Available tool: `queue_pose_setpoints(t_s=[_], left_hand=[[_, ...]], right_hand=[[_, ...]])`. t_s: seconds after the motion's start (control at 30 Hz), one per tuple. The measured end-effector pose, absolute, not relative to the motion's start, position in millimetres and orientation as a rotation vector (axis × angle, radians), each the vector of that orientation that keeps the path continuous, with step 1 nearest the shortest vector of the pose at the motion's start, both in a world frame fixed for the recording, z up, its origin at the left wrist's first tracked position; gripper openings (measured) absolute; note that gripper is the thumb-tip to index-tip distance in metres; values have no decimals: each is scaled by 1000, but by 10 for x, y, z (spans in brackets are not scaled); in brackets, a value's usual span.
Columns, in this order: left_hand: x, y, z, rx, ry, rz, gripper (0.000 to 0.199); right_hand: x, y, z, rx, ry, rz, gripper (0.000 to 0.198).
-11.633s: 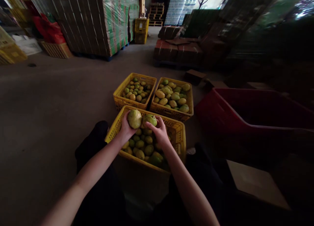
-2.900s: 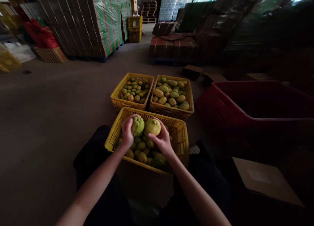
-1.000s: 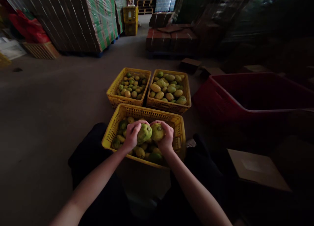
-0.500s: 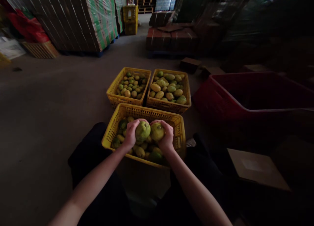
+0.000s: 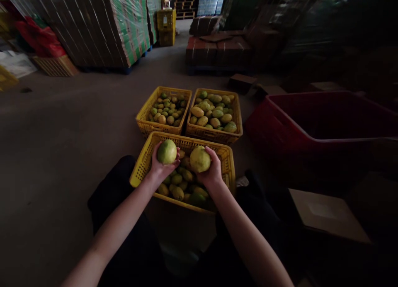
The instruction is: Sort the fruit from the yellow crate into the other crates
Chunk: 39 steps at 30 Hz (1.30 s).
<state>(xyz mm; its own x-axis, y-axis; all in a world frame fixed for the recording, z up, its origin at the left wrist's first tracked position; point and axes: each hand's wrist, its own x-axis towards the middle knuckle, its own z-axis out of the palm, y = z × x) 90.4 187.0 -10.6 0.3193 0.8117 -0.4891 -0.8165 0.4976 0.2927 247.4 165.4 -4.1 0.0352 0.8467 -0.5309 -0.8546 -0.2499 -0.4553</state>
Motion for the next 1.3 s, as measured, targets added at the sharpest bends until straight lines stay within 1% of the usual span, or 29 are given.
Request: queue_pose_setpoints(t_s=[0.17,0.3,0.43,0.5,0.6,0.7,0.83,0.9,1.0,1.1,1.2,1.3], left_hand=[[890,1914,-93,-22,662,1151,35],[914,1943,-55,-8,758,1099,37],[934,1917,-30,43,762,1081,36],[930,1889,-24,67,721,1044,36],[920,1855,-22,72,682,983,40],[923,1857,-25,56,684,1050,38],[927,1887,-28,-9,722,1191,34],[917,1893,-33,-63,761,1234,32],[895,1896,-54,-144,790,1284,31],[887,1907,-89,-182,781,1254,28],[905,1914,-113,-207,798,1222,26],[921,1900,-111,-184,754,1196,29]], right_hand=[[2504,1701,-42,-912,130,1567,21],[2526,1738,-75,-873,39,1606,20],[2542,1745,-118,-991,85,1608,16],[2545,1730,-123,-1022,105,1614,18],[2538,1691,-109,-971,39,1628,23],[2509,1653,-83,-913,-62,1664,28],[2449,1638,-39,-917,-45,1616,13],[2435,1646,-23,-913,-7,1579,9],[2450,1663,-59,-949,63,1612,15],[2480,1678,-214,-992,74,1655,19],[2490,1693,-429,-964,30,1660,20],[2479,1713,-541,-961,65,1650,20]])
